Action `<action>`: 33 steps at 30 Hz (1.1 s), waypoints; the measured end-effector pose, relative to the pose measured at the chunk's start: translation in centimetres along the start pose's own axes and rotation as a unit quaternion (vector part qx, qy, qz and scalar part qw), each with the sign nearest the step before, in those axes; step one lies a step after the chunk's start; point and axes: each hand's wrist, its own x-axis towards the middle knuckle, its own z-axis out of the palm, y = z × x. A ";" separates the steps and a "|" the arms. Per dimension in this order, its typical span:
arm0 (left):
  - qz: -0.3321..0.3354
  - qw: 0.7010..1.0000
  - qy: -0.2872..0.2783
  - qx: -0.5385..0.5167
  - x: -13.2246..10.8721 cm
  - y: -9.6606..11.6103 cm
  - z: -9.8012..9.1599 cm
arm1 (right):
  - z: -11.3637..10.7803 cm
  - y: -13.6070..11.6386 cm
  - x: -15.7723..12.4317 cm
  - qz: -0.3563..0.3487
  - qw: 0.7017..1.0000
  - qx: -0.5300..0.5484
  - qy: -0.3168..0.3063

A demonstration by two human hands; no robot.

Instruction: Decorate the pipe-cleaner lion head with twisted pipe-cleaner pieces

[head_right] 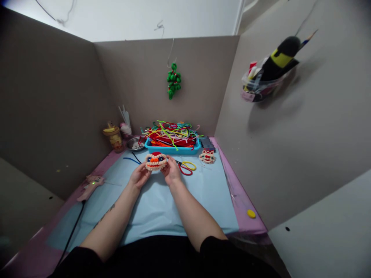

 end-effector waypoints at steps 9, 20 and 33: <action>0.013 0.995 0.054 0.080 1.0 -0.6 -1.3 | -1.8 0.3 2.0 0.011 0.990 -0.129 0.060; 0.154 0.928 0.152 0.305 2.4 -1.4 -2.7 | -4.7 -1.1 4.6 -0.024 0.928 -0.354 0.110; 0.179 0.784 0.063 0.591 0.8 -1.5 -2.5 | -6.0 -3.2 3.9 -0.046 0.839 -0.540 -0.050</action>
